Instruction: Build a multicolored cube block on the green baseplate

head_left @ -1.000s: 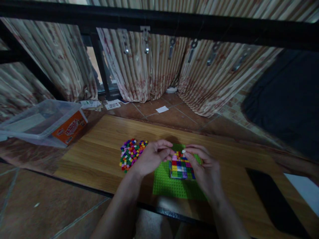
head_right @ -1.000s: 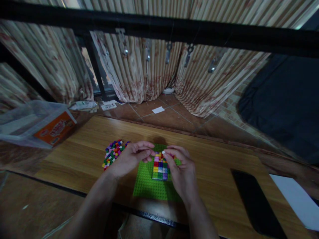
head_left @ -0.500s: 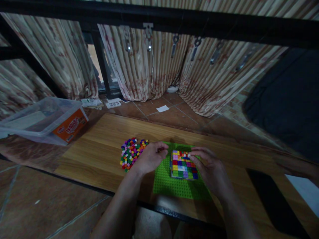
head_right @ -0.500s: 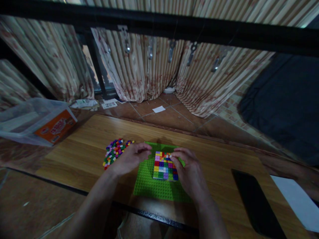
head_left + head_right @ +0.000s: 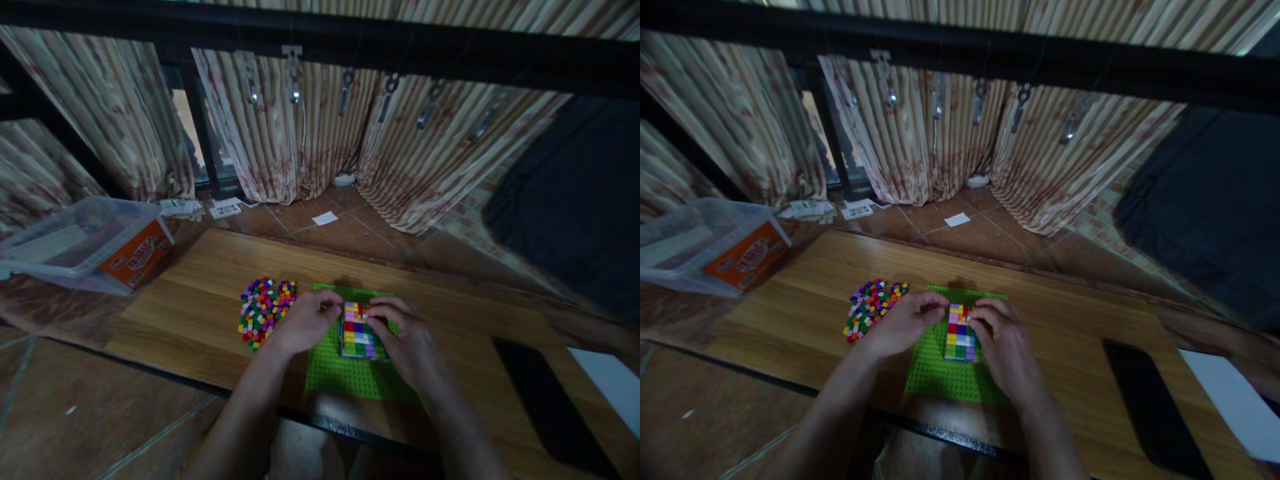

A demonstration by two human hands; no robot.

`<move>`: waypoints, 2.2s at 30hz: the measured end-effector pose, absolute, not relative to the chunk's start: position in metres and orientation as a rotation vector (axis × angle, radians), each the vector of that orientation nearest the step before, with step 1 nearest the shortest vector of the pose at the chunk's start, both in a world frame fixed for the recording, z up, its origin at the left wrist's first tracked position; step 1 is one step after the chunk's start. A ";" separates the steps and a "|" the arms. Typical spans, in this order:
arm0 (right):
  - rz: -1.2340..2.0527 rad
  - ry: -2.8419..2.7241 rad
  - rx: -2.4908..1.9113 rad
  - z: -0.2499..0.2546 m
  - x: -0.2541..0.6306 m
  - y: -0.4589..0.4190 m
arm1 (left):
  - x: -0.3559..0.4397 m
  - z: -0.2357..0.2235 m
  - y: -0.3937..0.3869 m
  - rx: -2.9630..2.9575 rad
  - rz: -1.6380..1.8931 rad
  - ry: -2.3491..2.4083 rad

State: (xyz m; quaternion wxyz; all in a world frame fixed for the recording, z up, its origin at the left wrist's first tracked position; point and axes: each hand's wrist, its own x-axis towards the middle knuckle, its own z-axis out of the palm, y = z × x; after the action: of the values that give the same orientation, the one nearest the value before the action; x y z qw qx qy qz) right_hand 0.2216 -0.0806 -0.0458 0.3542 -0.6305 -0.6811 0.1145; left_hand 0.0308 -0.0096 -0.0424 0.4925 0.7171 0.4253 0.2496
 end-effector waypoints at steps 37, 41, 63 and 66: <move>0.561 -1.498 -1.449 -0.062 0.225 -0.076 | 0.023 -0.052 -0.007 1.710 0.647 1.038; 0.584 -1.333 -1.486 -0.060 0.229 -0.075 | 0.021 -0.054 -0.002 1.658 0.652 1.045; 0.401 -1.307 -1.664 -0.060 0.231 -0.080 | -0.085 -0.036 0.014 1.962 0.343 1.697; 0.401 -1.294 -1.677 -0.061 0.232 -0.080 | -0.090 -0.037 0.011 1.955 0.324 1.668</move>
State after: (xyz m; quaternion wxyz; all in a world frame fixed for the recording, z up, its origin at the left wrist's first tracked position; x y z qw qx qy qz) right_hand 0.2321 -0.0802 -0.0614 0.4732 -0.6853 -0.5288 0.1640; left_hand -0.0902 0.0109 -0.0369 0.2724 0.7262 0.6196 0.1203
